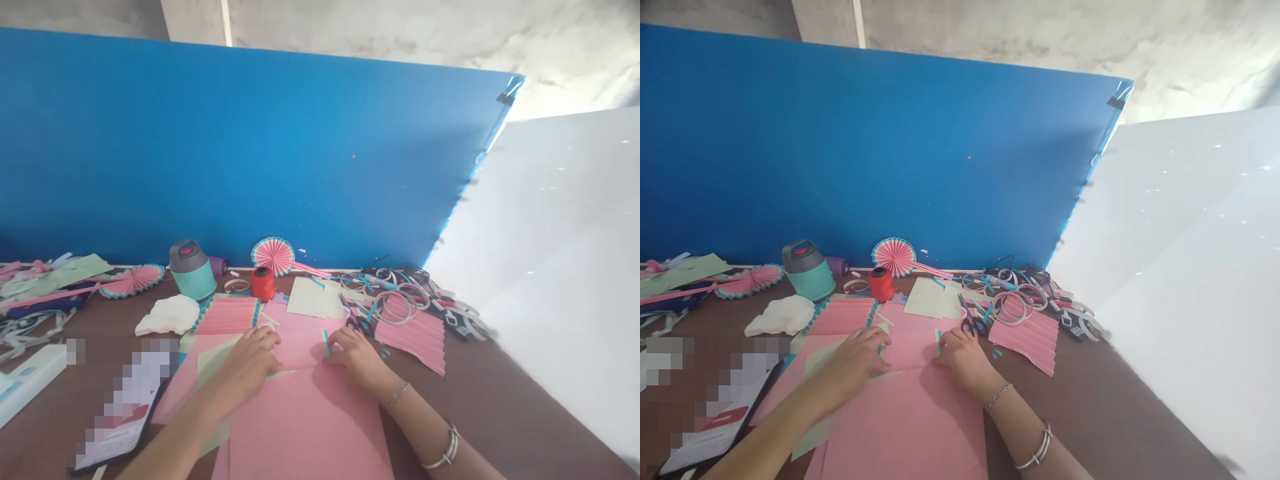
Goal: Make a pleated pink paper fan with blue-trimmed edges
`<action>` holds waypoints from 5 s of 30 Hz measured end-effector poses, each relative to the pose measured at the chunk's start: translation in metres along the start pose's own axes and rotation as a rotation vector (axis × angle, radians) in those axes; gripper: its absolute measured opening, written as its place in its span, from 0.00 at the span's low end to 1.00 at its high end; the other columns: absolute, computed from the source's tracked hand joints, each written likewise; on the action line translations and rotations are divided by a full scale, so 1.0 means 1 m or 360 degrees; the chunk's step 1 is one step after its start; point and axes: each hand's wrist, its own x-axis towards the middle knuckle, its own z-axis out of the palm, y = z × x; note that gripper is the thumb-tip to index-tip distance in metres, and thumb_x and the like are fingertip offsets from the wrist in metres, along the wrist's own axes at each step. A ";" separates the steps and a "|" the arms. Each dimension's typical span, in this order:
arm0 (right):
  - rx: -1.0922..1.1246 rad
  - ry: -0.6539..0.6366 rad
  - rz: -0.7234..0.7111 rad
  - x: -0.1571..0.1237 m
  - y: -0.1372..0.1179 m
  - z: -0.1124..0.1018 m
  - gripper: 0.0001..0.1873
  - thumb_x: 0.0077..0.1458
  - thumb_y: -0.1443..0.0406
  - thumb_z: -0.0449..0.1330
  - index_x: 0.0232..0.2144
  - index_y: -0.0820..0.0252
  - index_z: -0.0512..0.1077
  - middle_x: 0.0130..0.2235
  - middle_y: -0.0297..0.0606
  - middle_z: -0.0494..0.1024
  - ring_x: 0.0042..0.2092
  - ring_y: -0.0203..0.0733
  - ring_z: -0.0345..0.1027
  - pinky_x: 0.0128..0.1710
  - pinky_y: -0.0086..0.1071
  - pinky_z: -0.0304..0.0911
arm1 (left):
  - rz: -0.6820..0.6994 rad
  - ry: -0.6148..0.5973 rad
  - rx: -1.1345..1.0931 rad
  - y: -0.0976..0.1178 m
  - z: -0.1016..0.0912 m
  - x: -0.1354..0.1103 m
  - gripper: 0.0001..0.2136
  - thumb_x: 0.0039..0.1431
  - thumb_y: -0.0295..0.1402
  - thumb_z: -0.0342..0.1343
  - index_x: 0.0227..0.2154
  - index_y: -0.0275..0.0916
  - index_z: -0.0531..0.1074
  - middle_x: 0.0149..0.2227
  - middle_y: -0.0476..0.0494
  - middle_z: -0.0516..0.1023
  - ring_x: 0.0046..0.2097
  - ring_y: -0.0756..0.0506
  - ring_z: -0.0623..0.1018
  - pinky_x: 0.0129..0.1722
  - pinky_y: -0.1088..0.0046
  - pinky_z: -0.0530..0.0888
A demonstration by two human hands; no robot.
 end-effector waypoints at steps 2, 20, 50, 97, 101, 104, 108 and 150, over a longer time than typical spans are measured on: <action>0.0026 0.0027 -0.0017 -0.002 -0.001 -0.002 0.18 0.46 0.76 0.56 0.34 0.49 0.77 0.40 0.36 0.71 0.42 0.41 0.60 0.40 0.34 0.51 | -0.0023 -0.0010 -0.0020 -0.006 0.000 0.000 0.19 0.46 0.15 0.47 0.21 0.45 0.77 0.43 0.47 0.73 0.48 0.43 0.66 0.45 0.62 0.62; 0.0870 0.0785 0.0064 0.005 -0.013 0.012 0.11 0.54 0.68 0.55 0.38 0.56 0.75 0.32 0.39 0.74 0.35 0.40 0.67 0.36 0.34 0.64 | -0.0620 0.0434 -0.1835 0.019 0.025 0.020 0.15 0.49 0.40 0.53 0.36 0.34 0.72 0.30 0.43 0.77 0.33 0.46 0.75 0.32 0.72 0.71; -0.0356 0.0989 -0.0055 -0.002 -0.027 -0.001 0.24 0.54 0.68 0.52 0.54 0.60 0.60 0.53 0.47 0.66 0.57 0.51 0.53 0.52 0.44 0.51 | 0.0165 0.0960 0.0212 0.014 0.024 0.012 0.13 0.57 0.23 0.46 0.41 0.41 0.71 0.32 0.46 0.70 0.37 0.46 0.68 0.39 0.67 0.63; 0.0752 0.0161 0.0557 0.009 0.001 0.008 0.14 0.54 0.60 0.55 0.21 0.61 0.70 0.24 0.34 0.71 0.27 0.35 0.61 0.28 0.28 0.55 | -0.0462 0.0199 -0.0709 -0.007 0.026 0.014 0.11 0.52 0.30 0.45 0.25 0.40 0.73 0.32 0.45 0.76 0.37 0.45 0.74 0.37 0.71 0.67; 0.0803 0.0147 0.0591 0.010 0.000 0.007 0.14 0.53 0.60 0.55 0.21 0.62 0.70 0.24 0.35 0.72 0.27 0.35 0.61 0.28 0.28 0.56 | -0.0476 0.0192 -0.0702 -0.008 0.025 0.015 0.10 0.51 0.29 0.46 0.25 0.40 0.73 0.31 0.45 0.76 0.36 0.45 0.74 0.36 0.71 0.67; 0.0811 0.0139 0.0604 0.010 -0.001 0.006 0.13 0.52 0.61 0.56 0.21 0.62 0.70 0.25 0.35 0.72 0.27 0.35 0.62 0.28 0.28 0.56 | -0.0495 0.0169 -0.0692 -0.006 0.023 0.016 0.09 0.50 0.28 0.46 0.24 0.39 0.72 0.31 0.45 0.76 0.37 0.45 0.74 0.36 0.71 0.67; 0.0801 0.0146 0.0594 0.010 0.000 0.005 0.13 0.52 0.61 0.56 0.20 0.61 0.70 0.24 0.34 0.71 0.27 0.35 0.61 0.28 0.28 0.55 | -0.0524 0.0162 -0.0716 -0.004 0.019 0.016 0.08 0.49 0.28 0.46 0.24 0.39 0.70 0.30 0.46 0.76 0.36 0.45 0.74 0.35 0.72 0.67; 0.0089 0.0055 0.0047 -0.003 -0.005 -0.003 0.22 0.45 0.75 0.55 0.40 0.49 0.75 0.35 0.37 0.70 0.39 0.41 0.61 0.39 0.34 0.54 | -0.0054 0.0425 -0.0198 -0.030 0.020 0.012 0.22 0.39 0.15 0.43 0.28 0.44 0.77 0.39 0.46 0.74 0.45 0.44 0.69 0.45 0.64 0.64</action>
